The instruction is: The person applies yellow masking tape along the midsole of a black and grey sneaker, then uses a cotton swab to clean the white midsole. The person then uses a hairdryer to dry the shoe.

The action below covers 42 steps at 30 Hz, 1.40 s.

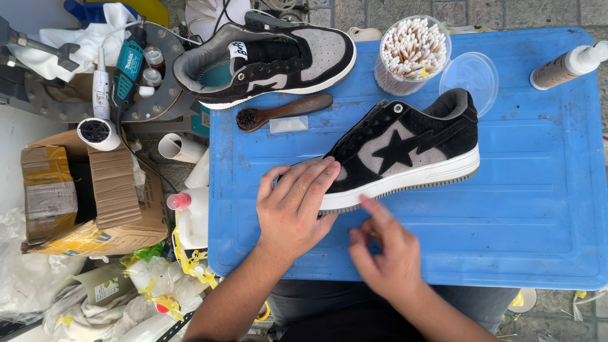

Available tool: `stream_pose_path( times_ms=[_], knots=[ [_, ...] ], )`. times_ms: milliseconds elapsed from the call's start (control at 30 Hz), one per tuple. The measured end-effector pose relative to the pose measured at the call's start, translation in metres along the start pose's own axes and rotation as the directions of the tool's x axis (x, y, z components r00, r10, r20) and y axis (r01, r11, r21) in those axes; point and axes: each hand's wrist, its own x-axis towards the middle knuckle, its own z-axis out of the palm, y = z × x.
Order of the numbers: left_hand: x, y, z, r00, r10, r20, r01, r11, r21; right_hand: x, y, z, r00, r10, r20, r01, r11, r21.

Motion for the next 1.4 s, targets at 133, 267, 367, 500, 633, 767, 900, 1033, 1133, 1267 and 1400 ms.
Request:
stream_pose_path(
  times_ms=[133, 267, 367, 500, 633, 767, 900, 1033, 1133, 1267, 1400],
  knots=[
    [-0.001, 0.003, 0.0, 1.0, 0.009, -0.002, -0.009, 1.0, 0.015, -0.001, 0.002, -0.002, 0.992, -0.12, 0.042, 0.119, 0.993, 0.016],
    [-0.004, 0.006, -0.001, 1.0, 0.0, -0.026, 0.001, 0.999, 0.033, -0.008, -0.001, -0.005, 0.989, -0.14, 0.046, 0.127, 0.967, 0.222],
    [-0.008, 0.008, -0.001, 0.999, -0.012, -0.039, 0.013, 0.999, 0.035, -0.009, 0.001, -0.008, 0.998, -0.05, 0.044, 0.041, 0.981, 0.19],
    [-0.011, 0.01, 0.0, 0.999, -0.021, -0.036, 0.023, 0.999, 0.048, -0.014, 0.002, -0.008, 0.985, -0.106, 0.133, 0.065, 0.957, 0.282],
    [-0.015, 0.012, -0.002, 0.998, -0.026, -0.055, 0.028, 0.999, 0.044, -0.017, 0.002, -0.005, 1.0, -0.023, 0.013, 0.019, 0.97, 0.242],
    [-0.017, 0.012, -0.006, 0.998, -0.029, -0.059, 0.032, 0.998, 0.055, -0.017, 0.001, -0.003, 0.973, -0.196, 0.119, 0.149, 0.935, 0.32],
    [-0.021, 0.013, -0.008, 0.997, -0.04, -0.071, 0.044, 0.997, 0.063, -0.017, 0.001, -0.004, 0.984, -0.132, 0.121, 0.098, 0.962, 0.254],
    [-0.024, 0.014, -0.009, 0.996, -0.048, -0.072, 0.052, 0.997, 0.059, -0.019, -0.003, -0.003, 0.96, -0.239, 0.147, 0.183, 0.931, 0.317],
    [-0.027, 0.016, -0.009, 0.994, -0.057, -0.09, 0.062, 0.996, 0.058, -0.018, -0.005, 0.0, 0.993, -0.12, 0.014, 0.115, 0.977, 0.181],
    [-0.029, 0.016, -0.009, 0.995, -0.053, -0.087, 0.059, 0.996, 0.069, -0.014, -0.006, -0.003, 0.968, -0.214, 0.132, 0.183, 0.959, 0.214],
    [-0.03, 0.017, -0.008, 0.991, -0.053, -0.122, 0.064, 0.994, 0.086, -0.018, 0.0, -0.002, 0.975, -0.193, 0.109, 0.166, 0.961, 0.22]
  ],
)
